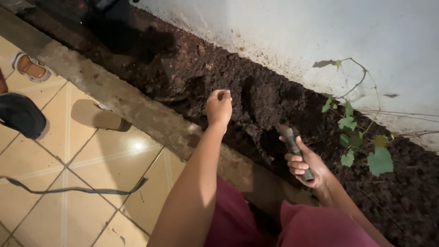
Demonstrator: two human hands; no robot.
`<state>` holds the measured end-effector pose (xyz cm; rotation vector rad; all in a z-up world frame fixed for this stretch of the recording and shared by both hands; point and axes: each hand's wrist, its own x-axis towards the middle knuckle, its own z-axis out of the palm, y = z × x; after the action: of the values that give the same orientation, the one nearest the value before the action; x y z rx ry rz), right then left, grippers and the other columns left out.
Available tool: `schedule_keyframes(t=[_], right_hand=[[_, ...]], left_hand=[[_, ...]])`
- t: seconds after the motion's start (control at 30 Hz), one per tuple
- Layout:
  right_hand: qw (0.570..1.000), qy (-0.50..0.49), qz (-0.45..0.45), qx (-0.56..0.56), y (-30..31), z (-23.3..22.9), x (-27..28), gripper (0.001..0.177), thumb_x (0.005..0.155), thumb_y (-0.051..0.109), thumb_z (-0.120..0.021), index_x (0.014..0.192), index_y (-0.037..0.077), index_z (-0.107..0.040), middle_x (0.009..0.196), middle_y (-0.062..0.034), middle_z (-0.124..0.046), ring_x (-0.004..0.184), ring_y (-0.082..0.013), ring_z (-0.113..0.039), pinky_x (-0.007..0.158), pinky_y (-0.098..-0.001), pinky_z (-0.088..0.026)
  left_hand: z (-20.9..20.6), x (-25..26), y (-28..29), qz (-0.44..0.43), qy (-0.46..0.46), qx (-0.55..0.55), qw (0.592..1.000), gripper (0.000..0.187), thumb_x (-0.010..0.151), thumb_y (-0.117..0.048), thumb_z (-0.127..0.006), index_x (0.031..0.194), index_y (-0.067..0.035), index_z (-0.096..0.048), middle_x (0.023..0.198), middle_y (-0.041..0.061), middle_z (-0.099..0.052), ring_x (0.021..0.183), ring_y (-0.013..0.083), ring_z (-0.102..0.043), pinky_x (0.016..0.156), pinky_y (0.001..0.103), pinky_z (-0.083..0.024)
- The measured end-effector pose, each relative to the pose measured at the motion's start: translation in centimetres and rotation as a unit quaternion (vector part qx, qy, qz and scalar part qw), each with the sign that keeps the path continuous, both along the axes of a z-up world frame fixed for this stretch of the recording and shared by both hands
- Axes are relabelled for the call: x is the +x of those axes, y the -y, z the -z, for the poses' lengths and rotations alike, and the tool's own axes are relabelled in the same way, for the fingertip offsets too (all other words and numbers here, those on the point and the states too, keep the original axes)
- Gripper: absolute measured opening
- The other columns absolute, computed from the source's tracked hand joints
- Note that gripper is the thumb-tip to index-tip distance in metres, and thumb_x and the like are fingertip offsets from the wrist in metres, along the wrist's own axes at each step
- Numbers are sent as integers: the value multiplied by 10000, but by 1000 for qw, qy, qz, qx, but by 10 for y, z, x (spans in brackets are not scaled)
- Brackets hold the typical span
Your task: Digging and patting soil in a planter box using a hand trowel and hands
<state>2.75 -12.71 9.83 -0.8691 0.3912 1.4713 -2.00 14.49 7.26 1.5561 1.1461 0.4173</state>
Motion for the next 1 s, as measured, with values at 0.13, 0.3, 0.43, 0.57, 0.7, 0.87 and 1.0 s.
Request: schedule_keyframes(t=[0.13, 0.3, 0.43, 0.57, 0.7, 0.87, 1.0], right_hand=[[1000, 22, 0, 6, 10, -6, 7, 736, 924, 846, -449, 591, 191, -408, 392, 78, -343, 299, -89, -419, 305, -159, -328], [985, 159, 68, 7, 19, -28, 5, 563, 1040, 652, -465, 804, 141, -472, 511, 110, -359, 311, -7, -382, 254, -190, -337], [945, 320, 66, -35, 27, -25, 16, 406, 1058, 516, -438, 1217, 142, -443, 561, 62, -322, 309, -68, -357, 268, -241, -358], [770, 619, -67, -139, 41, -8, 32, 519, 1050, 202, -474, 1510, 1, -346, 520, -193, -536, 316, -295, -541, 312, -397, -463], [566, 753, -174, -285, 52, -9, 31, 574, 993, 341, -595, 1489, 67, -501, 741, -287, -680, 471, -381, -652, 461, -523, -527], [335, 743, -352, -460, 36, -31, 25, 639, 1000, 587, -290, 1586, 334, -304, 553, -8, -652, 349, -104, -418, 343, -201, -245], [363, 701, -352, -503, 24, -41, 28, 488, 1051, 438, -371, 1537, 392, -374, 968, -90, -692, 627, -243, -672, 472, -298, -437]], left_hand=[[22, 9, -5, 18, -13, 32, 999, 266, 882, -342, -575, 1020, -178, -732, 878, 3, -757, 1002, 269, -702, 897, 425, -538], [17, 10, -3, 25, -26, 41, 998, 277, 863, -361, -557, 1000, -198, -735, 876, -1, -762, 1023, 292, -693, 907, 440, -527], [33, 17, -10, 27, -38, 49, 998, 280, 868, -378, -550, 995, -210, -734, 877, -10, -765, 1027, 297, -693, 913, 445, -525], [35, 18, -12, 35, -52, 53, 997, 291, 865, -401, -547, 1004, -221, -728, 878, -22, -765, 1024, 289, -697, 911, 443, -529], [30, 21, -7, 36, -62, 46, 996, 306, 862, -429, -552, 1029, -242, -728, 901, -47, -768, 1050, 278, -694, 936, 433, -525], [-31, 7, 9, 47, -44, -2, 998, 280, 939, -318, -535, 1088, -164, -715, 1098, 101, -728, 1019, 335, -666, 867, 458, -515], [-12, 11, 5, 42, -40, 19, 998, 273, 921, -327, -552, 1061, -161, -718, 1067, 100, -740, 1002, 339, -674, 870, 454, -508]])
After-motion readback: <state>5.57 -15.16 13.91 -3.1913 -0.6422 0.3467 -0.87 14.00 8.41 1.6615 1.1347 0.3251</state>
